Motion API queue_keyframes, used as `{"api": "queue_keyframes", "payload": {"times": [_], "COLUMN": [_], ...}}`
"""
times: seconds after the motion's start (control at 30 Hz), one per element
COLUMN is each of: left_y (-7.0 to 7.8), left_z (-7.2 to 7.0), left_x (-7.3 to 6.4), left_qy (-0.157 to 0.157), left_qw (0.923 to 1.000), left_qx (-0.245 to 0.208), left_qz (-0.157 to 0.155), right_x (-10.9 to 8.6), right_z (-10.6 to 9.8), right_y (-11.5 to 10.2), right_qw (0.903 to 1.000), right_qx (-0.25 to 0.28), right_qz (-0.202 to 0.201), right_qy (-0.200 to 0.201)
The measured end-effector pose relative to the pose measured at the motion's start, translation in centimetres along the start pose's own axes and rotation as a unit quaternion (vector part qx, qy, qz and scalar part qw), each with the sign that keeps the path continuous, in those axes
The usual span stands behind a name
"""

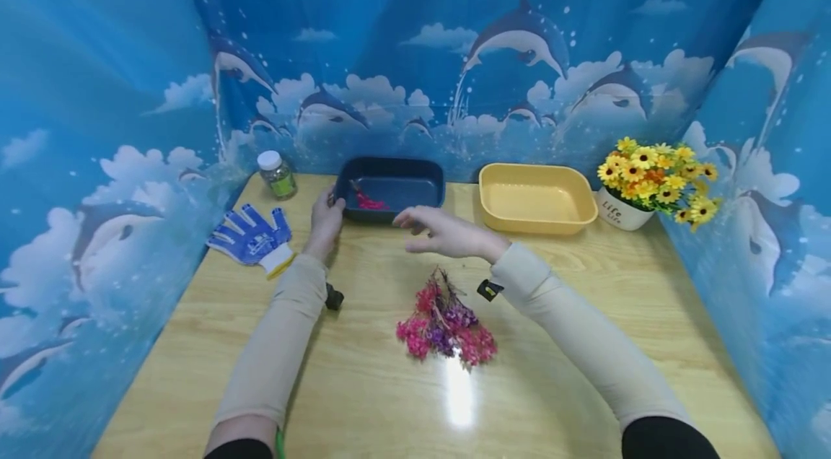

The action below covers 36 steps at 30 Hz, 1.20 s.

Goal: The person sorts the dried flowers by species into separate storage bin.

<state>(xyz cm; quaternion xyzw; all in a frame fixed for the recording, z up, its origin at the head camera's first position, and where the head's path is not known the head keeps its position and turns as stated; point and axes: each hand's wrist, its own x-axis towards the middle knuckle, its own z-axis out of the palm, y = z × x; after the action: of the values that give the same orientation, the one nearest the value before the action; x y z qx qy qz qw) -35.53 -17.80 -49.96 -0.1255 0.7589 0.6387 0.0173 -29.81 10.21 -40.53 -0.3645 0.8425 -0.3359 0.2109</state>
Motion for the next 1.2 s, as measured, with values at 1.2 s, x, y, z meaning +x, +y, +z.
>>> {"api": "queue_keyframes", "payload": {"times": [1.2], "left_y": [0.0], "left_z": [0.0], "left_x": [0.4], "left_qy": [0.004], "left_qw": [0.9999], "left_qx": [-0.005], "left_qz": [-0.010], "right_x": [-2.1], "right_z": [5.6], "right_y": [0.0], "right_qw": [0.9512], "right_qx": [-0.276], "right_qz": [-0.063], "right_qy": [-0.124]}}
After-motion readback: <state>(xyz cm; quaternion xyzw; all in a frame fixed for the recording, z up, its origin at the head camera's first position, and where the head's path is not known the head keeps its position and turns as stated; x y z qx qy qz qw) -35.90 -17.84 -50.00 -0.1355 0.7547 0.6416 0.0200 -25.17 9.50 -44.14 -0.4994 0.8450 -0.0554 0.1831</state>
